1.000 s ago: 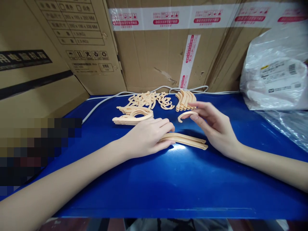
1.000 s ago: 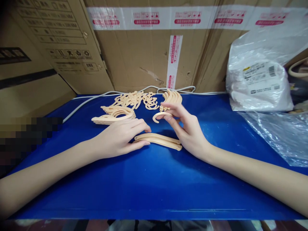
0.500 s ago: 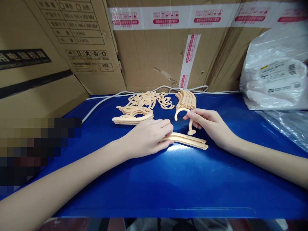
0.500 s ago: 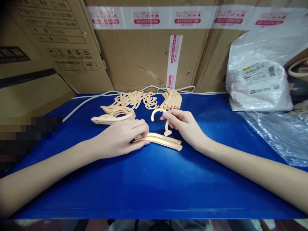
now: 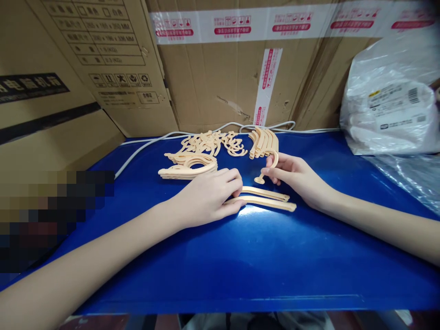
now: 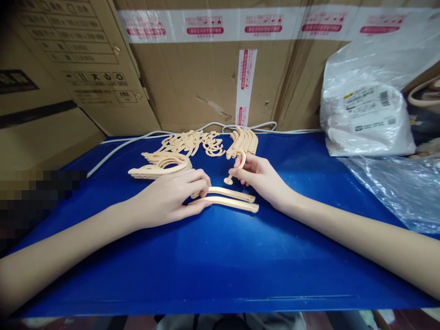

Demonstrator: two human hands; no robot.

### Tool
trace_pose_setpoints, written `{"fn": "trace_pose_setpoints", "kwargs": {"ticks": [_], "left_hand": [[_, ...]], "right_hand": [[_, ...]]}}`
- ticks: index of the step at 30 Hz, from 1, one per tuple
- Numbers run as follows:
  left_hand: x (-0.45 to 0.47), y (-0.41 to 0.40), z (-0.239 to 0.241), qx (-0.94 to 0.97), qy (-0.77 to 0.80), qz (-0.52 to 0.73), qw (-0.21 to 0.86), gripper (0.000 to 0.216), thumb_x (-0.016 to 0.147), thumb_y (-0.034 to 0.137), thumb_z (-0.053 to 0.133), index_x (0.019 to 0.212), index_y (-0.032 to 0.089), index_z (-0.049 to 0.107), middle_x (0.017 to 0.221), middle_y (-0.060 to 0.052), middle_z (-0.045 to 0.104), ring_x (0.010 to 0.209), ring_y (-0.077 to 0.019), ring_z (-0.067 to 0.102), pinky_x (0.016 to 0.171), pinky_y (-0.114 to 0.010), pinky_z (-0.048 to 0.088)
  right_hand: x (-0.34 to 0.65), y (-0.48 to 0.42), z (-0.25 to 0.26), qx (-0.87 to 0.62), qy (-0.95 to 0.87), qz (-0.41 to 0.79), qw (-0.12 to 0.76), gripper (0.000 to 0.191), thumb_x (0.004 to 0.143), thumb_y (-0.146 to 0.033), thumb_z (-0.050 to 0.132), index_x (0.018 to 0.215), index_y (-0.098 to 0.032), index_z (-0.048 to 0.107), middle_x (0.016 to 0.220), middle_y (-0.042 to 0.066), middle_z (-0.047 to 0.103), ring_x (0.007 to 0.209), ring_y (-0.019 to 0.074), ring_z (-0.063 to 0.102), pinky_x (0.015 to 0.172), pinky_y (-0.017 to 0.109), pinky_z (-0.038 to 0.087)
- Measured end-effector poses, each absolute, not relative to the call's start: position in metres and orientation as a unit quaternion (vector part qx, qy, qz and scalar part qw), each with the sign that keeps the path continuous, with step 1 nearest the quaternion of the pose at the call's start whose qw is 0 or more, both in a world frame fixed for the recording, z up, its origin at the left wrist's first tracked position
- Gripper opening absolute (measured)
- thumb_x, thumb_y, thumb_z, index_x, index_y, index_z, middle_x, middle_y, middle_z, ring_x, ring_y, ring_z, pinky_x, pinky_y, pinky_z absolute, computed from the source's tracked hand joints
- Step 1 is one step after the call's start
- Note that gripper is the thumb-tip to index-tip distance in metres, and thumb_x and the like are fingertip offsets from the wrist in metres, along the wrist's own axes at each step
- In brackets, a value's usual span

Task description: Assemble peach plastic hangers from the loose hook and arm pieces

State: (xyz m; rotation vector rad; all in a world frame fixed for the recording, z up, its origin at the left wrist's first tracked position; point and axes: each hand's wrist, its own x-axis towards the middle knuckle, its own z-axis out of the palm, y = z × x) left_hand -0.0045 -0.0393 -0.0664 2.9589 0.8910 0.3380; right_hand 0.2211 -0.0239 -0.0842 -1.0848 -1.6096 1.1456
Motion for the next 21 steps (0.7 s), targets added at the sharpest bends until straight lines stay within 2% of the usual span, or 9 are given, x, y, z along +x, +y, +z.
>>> {"fn": "trace_pose_setpoints", "kwargs": {"ticks": [3,6,11,14,21], "left_hand": [[-0.0029,-0.0392,-0.0691,0.956,0.265,0.125,-0.022,0.020,0.091,0.028,0.045,0.076,0.016,0.052,0.100,-0.005,0.060,0.081,-0.0157,0.051,0.075,-0.031,0.038],[-0.0013,-0.0397,-0.0689,0.951,0.259,0.153,-0.073,0.019,0.091,0.024,0.042,0.077,0.015,0.053,0.100,-0.005,0.061,0.083,-0.0165,0.053,0.077,-0.031,0.039],[-0.0006,-0.0396,-0.0647,0.932,0.278,0.181,-0.146,0.024,0.094,0.021,0.036,0.081,0.015,0.054,0.072,-0.002,0.057,0.066,-0.0149,0.050,0.061,-0.026,0.036],[-0.0010,-0.0394,-0.0643,0.927,0.271,0.182,-0.184,0.029,0.097,0.022,0.033,0.081,0.015,0.055,0.068,-0.001,0.053,0.063,-0.0145,0.049,0.057,-0.025,0.035],[-0.0007,-0.0423,-0.0624,0.935,0.248,0.197,-0.157,0.027,0.099,0.023,0.033,0.086,0.014,0.055,0.074,-0.003,0.057,0.067,-0.0142,0.051,0.060,-0.025,0.037]], "right_hand": [[0.2218,-0.0243,-0.0831,-0.444,-0.636,0.466,0.426,0.017,0.075,-0.031,0.068,0.082,-0.017,0.061,0.065,-0.004,0.057,0.055,0.0069,0.045,0.054,0.022,0.037],[0.2230,-0.0248,-0.0833,-0.441,-0.624,0.492,0.419,0.022,0.078,-0.033,0.064,0.091,-0.016,0.067,0.067,-0.001,0.061,0.058,0.0091,0.050,0.056,0.023,0.039],[0.2251,-0.0232,-0.0871,-0.429,-0.645,0.473,0.420,0.016,0.081,-0.030,0.061,0.085,-0.017,0.069,0.073,0.001,0.065,0.058,0.0094,0.053,0.056,0.024,0.040],[0.2253,-0.0223,-0.0885,-0.423,-0.654,0.466,0.420,0.013,0.080,-0.028,0.062,0.084,-0.017,0.069,0.073,0.000,0.065,0.058,0.0092,0.053,0.056,0.023,0.040],[0.2237,-0.0212,-0.0871,-0.430,-0.661,0.476,0.389,0.020,0.080,-0.034,0.062,0.087,-0.017,0.068,0.071,0.001,0.065,0.059,0.0107,0.054,0.056,0.024,0.041]]}}
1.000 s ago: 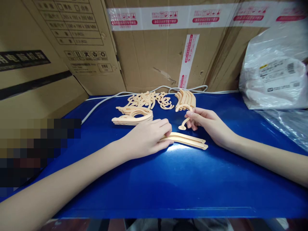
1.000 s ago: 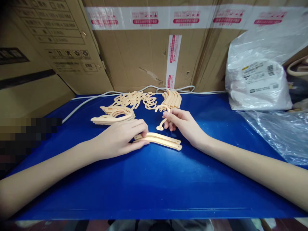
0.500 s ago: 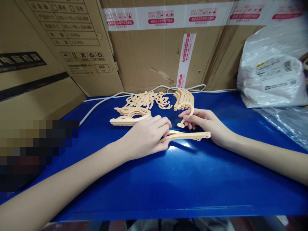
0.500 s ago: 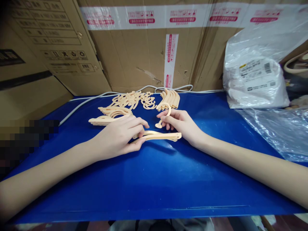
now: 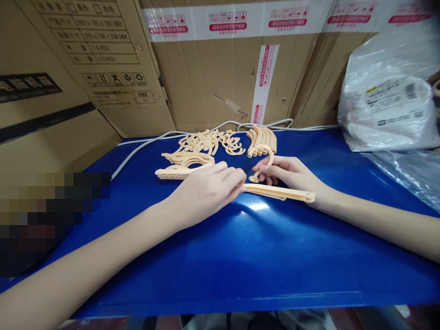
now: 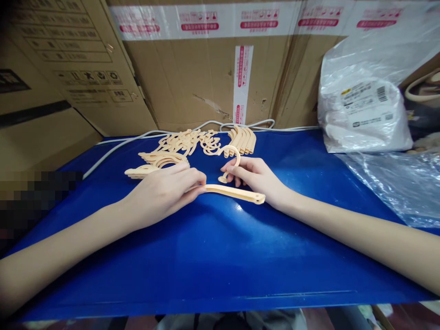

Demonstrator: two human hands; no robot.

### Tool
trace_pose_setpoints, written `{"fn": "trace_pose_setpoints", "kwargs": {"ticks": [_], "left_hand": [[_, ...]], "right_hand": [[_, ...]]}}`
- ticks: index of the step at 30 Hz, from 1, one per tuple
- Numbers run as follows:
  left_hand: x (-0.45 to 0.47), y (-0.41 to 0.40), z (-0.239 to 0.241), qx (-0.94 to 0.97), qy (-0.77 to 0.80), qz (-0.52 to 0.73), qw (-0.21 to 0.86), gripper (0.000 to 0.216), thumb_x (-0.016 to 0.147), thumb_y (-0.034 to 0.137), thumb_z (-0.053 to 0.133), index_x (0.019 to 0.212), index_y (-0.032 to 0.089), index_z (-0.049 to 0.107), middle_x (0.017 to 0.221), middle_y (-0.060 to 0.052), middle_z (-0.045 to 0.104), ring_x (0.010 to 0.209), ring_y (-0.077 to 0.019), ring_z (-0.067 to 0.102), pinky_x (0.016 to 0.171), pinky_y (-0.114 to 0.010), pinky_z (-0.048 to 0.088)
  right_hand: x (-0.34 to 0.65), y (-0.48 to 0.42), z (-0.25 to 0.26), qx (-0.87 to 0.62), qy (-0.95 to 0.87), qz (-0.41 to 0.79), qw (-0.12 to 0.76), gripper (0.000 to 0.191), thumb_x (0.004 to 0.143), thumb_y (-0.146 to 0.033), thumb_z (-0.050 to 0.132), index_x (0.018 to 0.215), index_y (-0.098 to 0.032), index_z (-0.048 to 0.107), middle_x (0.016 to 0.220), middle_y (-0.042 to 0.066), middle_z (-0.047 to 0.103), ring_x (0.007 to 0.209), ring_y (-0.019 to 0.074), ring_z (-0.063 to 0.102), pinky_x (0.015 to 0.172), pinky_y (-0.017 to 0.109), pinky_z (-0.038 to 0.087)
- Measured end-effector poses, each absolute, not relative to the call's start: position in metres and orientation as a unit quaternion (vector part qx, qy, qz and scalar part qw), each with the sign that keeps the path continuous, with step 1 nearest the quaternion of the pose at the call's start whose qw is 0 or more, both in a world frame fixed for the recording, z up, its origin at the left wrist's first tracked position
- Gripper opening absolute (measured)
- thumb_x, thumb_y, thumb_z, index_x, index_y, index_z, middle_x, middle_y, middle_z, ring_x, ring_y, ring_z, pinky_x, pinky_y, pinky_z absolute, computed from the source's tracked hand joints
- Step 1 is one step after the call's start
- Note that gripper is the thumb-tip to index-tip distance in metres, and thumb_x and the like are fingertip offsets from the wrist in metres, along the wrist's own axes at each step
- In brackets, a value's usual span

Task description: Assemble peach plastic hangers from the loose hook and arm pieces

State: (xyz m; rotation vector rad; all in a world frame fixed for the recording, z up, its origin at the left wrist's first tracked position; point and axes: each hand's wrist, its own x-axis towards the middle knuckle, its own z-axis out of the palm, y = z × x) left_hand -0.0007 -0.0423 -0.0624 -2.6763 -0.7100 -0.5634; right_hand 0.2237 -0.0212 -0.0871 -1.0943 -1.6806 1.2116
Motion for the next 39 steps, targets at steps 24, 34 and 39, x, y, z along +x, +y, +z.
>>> {"fn": "trace_pose_setpoints", "kwargs": {"ticks": [24,34,39], "left_hand": [[-0.004,-0.046,-0.045,-0.746,-0.330,-0.381,-0.435,0.018,0.093,0.029,0.049,0.103,0.017,0.058,0.083,-0.001,0.058,0.065,-0.0098,0.050,0.061,-0.024,0.043],[-0.007,-0.038,-0.044,-0.677,-0.324,-0.407,-0.521,0.021,0.090,0.032,0.052,0.100,0.017,0.062,0.086,-0.005,0.062,0.073,-0.0122,0.057,0.060,-0.023,0.047],[-0.007,-0.040,-0.044,-0.695,-0.305,-0.396,-0.517,0.019,0.090,0.032,0.052,0.097,0.018,0.061,0.092,-0.006,0.066,0.082,-0.0152,0.062,0.064,-0.025,0.050]], "right_hand": [[0.222,-0.025,-0.082,-0.439,-0.683,0.444,0.380,0.023,0.080,-0.038,0.061,0.087,-0.017,0.069,0.076,0.002,0.066,0.062,0.0115,0.050,0.059,0.026,0.040],[0.221,-0.027,-0.080,-0.443,-0.680,0.443,0.381,0.025,0.077,-0.038,0.067,0.089,-0.017,0.071,0.083,0.003,0.068,0.065,0.0118,0.052,0.062,0.026,0.043],[0.220,-0.028,-0.077,-0.440,-0.698,0.425,0.372,0.026,0.077,-0.040,0.066,0.090,-0.018,0.073,0.090,0.004,0.070,0.070,0.0139,0.055,0.062,0.026,0.043]]}}
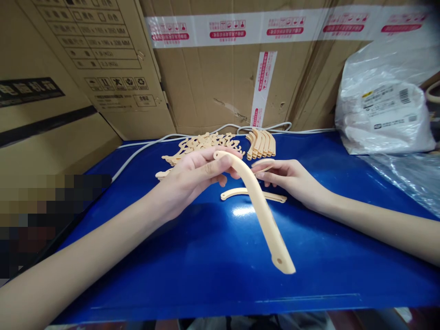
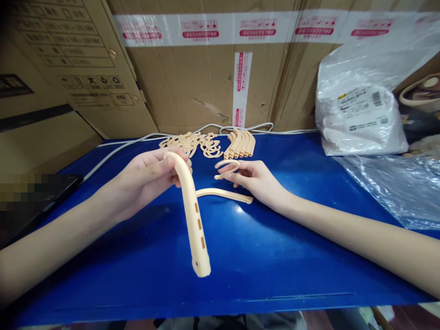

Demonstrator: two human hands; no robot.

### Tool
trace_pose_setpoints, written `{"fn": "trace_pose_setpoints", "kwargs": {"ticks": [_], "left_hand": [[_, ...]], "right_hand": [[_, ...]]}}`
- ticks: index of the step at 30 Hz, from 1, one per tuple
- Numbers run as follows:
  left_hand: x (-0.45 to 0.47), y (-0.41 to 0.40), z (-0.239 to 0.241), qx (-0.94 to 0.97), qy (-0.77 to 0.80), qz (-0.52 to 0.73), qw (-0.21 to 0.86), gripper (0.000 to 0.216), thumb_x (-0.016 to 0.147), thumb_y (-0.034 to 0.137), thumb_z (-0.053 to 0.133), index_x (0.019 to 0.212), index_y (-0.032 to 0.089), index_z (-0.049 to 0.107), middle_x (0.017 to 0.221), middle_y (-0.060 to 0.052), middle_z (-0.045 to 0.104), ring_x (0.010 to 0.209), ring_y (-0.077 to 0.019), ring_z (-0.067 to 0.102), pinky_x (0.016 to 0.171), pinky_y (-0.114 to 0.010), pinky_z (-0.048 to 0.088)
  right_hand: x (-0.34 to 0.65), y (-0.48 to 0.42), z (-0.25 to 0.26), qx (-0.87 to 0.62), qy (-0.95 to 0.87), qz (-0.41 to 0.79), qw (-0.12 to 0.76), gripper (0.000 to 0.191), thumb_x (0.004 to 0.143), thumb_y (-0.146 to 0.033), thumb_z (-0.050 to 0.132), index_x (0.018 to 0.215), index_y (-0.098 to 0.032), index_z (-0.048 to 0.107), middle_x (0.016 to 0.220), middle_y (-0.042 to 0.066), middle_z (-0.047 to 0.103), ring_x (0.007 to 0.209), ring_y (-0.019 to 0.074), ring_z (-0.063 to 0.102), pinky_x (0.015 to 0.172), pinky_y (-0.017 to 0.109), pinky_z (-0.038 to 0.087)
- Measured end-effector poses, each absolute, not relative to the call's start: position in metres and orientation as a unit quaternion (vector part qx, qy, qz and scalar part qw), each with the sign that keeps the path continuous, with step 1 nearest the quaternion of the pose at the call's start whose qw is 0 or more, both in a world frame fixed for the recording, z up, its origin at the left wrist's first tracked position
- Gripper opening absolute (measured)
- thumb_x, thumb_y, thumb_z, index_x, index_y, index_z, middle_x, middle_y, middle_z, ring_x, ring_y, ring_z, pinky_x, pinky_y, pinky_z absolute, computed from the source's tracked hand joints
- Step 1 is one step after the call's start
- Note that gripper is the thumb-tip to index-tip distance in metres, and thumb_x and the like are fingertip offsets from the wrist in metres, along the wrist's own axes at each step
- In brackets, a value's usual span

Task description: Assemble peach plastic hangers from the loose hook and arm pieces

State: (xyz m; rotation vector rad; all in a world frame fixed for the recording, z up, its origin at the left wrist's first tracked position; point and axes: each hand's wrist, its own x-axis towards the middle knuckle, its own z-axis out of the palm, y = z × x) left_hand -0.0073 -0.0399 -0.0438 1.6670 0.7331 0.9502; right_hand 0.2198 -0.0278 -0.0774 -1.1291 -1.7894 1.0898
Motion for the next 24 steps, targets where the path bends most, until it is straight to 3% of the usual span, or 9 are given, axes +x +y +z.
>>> {"fn": "trace_pose_setpoints", "kwargs": {"ticks": [14,19,22,24], "left_hand": [[-0.004,-0.044,-0.048,0.724,0.314,0.323,0.522,0.028,0.097,0.038,0.039,0.094,0.017,0.058,0.080,-0.004,0.061,0.071,-0.0127,0.059,0.065,-0.026,0.050],[0.000,-0.048,-0.049,0.769,0.327,0.269,0.478,0.035,0.099,0.040,0.032,0.086,0.017,0.054,0.060,0.003,0.049,0.052,-0.0083,0.048,0.053,-0.021,0.042],[-0.001,-0.050,-0.049,0.805,0.344,0.260,0.407,0.040,0.100,0.043,0.025,0.078,0.018,0.047,0.059,0.005,0.042,0.045,-0.0069,0.038,0.046,-0.021,0.036],[-0.003,-0.051,-0.050,0.859,0.362,0.228,0.282,0.040,0.101,0.041,0.023,0.075,0.019,0.045,0.062,0.004,0.045,0.051,-0.0087,0.042,0.051,-0.022,0.036]], "right_hand": [[0.222,-0.027,-0.080,-0.423,-0.707,0.428,0.372,0.022,0.077,-0.037,0.066,0.088,-0.019,0.074,0.096,0.004,0.071,0.074,0.0141,0.058,0.069,0.029,0.046],[0.221,-0.027,-0.080,-0.422,-0.704,0.441,0.363,0.022,0.078,-0.036,0.066,0.088,-0.018,0.071,0.087,0.003,0.070,0.072,0.0138,0.058,0.069,0.029,0.046],[0.220,-0.027,-0.080,-0.430,-0.700,0.441,0.361,0.022,0.077,-0.036,0.067,0.088,-0.018,0.069,0.084,0.002,0.070,0.069,0.0132,0.058,0.066,0.028,0.046],[0.220,-0.027,-0.080,-0.437,-0.698,0.438,0.360,0.023,0.076,-0.037,0.067,0.088,-0.018,0.068,0.082,0.002,0.069,0.067,0.0129,0.057,0.064,0.028,0.046]]}}
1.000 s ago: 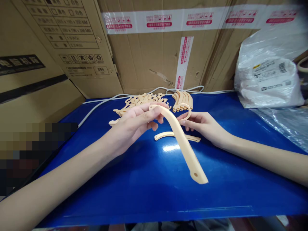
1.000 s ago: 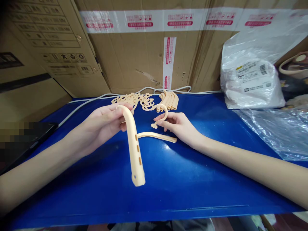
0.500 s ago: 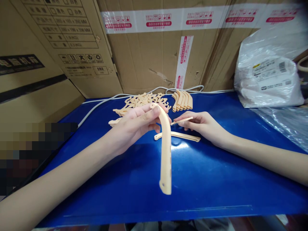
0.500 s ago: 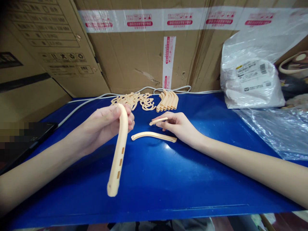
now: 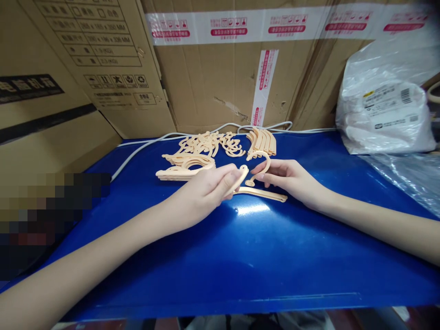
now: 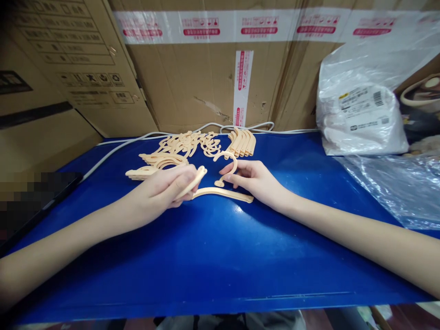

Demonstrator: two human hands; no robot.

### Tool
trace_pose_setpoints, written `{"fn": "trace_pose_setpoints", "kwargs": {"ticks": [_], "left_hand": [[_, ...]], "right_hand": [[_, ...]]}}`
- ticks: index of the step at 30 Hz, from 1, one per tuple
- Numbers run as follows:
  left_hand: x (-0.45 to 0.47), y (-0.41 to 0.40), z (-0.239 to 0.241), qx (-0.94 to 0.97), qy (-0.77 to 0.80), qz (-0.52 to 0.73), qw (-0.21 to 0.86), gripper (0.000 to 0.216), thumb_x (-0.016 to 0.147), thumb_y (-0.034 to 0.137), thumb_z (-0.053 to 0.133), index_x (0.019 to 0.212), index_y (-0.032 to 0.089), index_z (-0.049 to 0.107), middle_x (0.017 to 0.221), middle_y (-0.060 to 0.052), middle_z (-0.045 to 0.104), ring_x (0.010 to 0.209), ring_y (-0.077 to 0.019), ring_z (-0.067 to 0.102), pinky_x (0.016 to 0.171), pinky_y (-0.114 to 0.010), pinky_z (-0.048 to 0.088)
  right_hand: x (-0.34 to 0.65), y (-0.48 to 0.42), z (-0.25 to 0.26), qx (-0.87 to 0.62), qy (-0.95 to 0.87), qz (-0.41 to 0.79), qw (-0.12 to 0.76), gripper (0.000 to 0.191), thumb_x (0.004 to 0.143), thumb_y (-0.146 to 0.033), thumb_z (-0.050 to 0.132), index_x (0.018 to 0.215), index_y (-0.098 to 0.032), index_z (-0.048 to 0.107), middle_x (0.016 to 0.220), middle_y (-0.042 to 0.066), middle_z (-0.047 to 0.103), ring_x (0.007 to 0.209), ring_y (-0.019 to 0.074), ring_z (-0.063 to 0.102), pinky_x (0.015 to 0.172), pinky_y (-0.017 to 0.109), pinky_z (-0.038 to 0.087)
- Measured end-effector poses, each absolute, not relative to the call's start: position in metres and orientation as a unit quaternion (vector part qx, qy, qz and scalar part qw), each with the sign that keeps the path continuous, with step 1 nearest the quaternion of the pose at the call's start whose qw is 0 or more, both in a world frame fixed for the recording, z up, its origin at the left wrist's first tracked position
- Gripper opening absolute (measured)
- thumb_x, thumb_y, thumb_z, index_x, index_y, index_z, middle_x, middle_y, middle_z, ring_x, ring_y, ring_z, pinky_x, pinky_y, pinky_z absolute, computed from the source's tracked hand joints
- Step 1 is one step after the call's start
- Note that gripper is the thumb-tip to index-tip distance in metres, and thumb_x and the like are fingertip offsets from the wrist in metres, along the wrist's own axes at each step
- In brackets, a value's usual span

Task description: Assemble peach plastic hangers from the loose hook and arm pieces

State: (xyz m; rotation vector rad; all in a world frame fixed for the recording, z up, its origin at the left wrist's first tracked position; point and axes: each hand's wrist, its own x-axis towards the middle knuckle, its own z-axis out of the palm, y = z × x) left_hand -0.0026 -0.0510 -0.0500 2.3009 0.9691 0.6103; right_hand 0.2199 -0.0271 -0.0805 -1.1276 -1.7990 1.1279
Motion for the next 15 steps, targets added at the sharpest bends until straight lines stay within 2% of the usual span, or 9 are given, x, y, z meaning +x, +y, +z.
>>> {"fn": "trace_pose_setpoints", "kwargs": {"ticks": [3,5,8,15], "left_hand": [[-0.0056,-0.0516,-0.0528,0.920,0.367,0.125,0.050,0.037,0.098,0.046,0.030,0.078,0.019,0.046,0.062,0.002,0.052,0.057,-0.0137,0.050,0.053,-0.026,0.031],[-0.0068,-0.0518,-0.0554,0.930,0.358,0.074,-0.037,0.037,0.094,0.052,0.038,0.083,0.018,0.048,0.060,0.001,0.055,0.054,-0.0157,0.052,0.049,-0.026,0.026],[-0.0067,-0.0519,-0.0584,0.934,0.348,0.036,-0.075,0.033,0.093,0.051,0.043,0.087,0.018,0.049,0.061,0.000,0.059,0.053,-0.0173,0.056,0.047,-0.026,0.023],[-0.0036,-0.0518,-0.0594,0.932,0.349,0.006,-0.095,0.025,0.095,0.041,0.041,0.092,0.018,0.049,0.065,-0.002,0.065,0.058,-0.0202,0.062,0.047,-0.027,0.025]], "right_hand": [[0.2196,-0.0269,-0.0809,-0.444,-0.696,0.432,0.363,0.022,0.075,-0.037,0.068,0.087,-0.018,0.067,0.081,0.002,0.069,0.066,0.0129,0.057,0.062,0.028,0.046],[0.2196,-0.0266,-0.0812,-0.444,-0.695,0.432,0.365,0.022,0.075,-0.037,0.068,0.087,-0.018,0.067,0.080,0.002,0.069,0.065,0.0128,0.057,0.060,0.027,0.046],[0.2194,-0.0265,-0.0810,-0.443,-0.693,0.436,0.365,0.021,0.075,-0.035,0.068,0.086,-0.018,0.067,0.080,0.002,0.069,0.063,0.0124,0.057,0.060,0.027,0.045],[0.2181,-0.0283,-0.0792,-0.438,-0.682,0.455,0.369,0.018,0.074,-0.032,0.069,0.084,-0.017,0.067,0.079,0.001,0.069,0.062,0.0106,0.056,0.062,0.027,0.046]]}}
